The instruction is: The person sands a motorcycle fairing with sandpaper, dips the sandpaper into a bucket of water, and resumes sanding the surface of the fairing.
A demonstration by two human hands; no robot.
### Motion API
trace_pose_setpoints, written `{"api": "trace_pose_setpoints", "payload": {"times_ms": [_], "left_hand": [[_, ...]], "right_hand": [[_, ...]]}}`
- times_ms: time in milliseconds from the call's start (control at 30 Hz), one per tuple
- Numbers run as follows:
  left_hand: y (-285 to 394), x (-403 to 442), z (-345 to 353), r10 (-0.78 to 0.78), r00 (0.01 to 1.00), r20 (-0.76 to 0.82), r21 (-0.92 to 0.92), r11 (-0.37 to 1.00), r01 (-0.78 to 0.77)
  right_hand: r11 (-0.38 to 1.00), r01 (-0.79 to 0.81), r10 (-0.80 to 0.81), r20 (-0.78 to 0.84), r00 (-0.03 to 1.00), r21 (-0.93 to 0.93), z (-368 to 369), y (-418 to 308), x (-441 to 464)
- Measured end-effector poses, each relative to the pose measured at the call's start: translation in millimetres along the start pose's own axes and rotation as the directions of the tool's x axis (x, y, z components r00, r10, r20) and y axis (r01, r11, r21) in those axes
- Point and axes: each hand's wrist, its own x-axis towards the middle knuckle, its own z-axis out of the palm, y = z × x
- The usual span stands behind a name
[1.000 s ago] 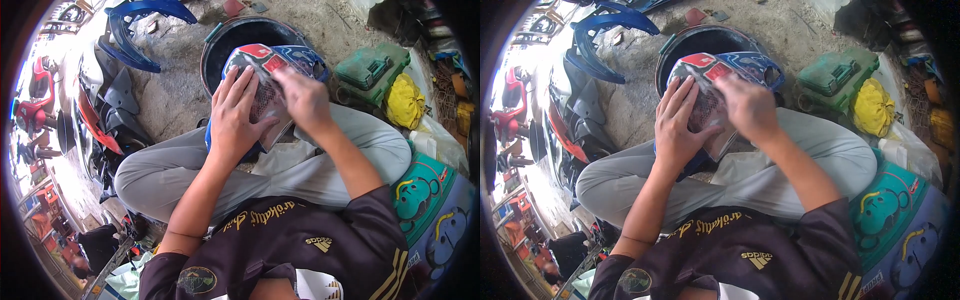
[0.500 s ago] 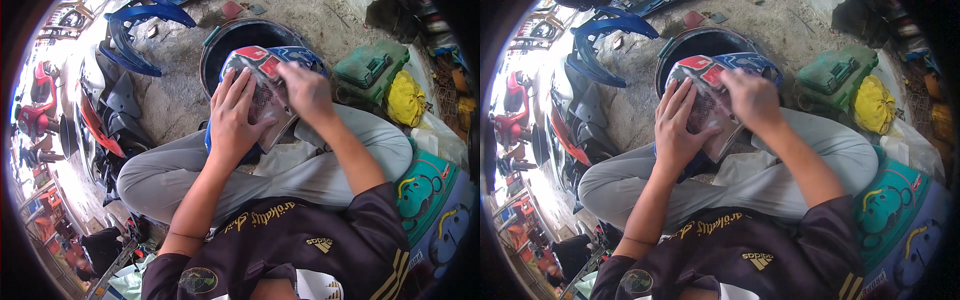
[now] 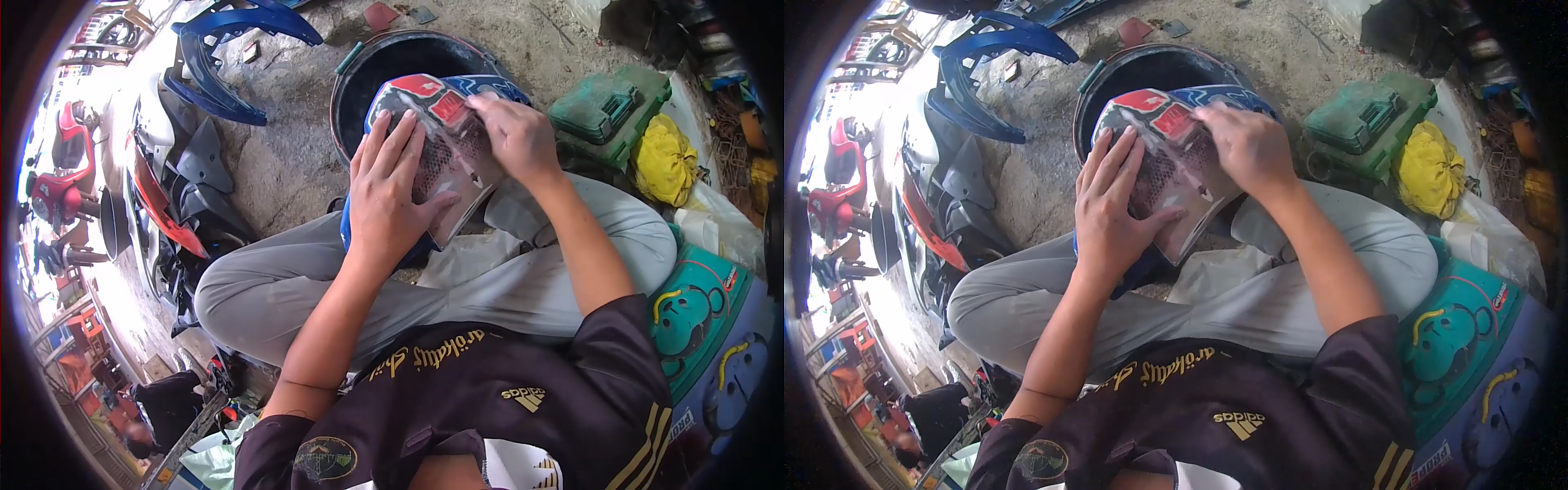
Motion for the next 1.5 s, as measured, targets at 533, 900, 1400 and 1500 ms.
{"api": "trace_pose_setpoints", "payload": {"times_ms": [533, 900, 1400, 1500], "left_hand": [[-2, 0, -1, -0.018, 1.0, 0.017, -0.018, 1.0, 0.018], [-2, 2, 1, -0.005, 1.0, 0.003, -0.015, 1.0, 0.005], [0, 1, 4, -0.013, 1.0, 0.01, -0.01, 1.0, 0.013], [-1, -1, 2, -0.008, 1.0, 0.018, -0.007, 1.0, 0.008]], "right_hand": [[1.0, -0.001, 0.001, 0.065, 0.998, -0.003, -7, -20, 7], [0.998, 0.046, -0.051, 0.137, 0.989, 0.036, -13, -48, 1], [1.0, 0.021, -0.017, 0.149, 0.989, -0.023, -14, -48, -2], [0.994, -0.107, 0.107, 0.064, 0.992, 0.004, -4, -10, 4]]}}
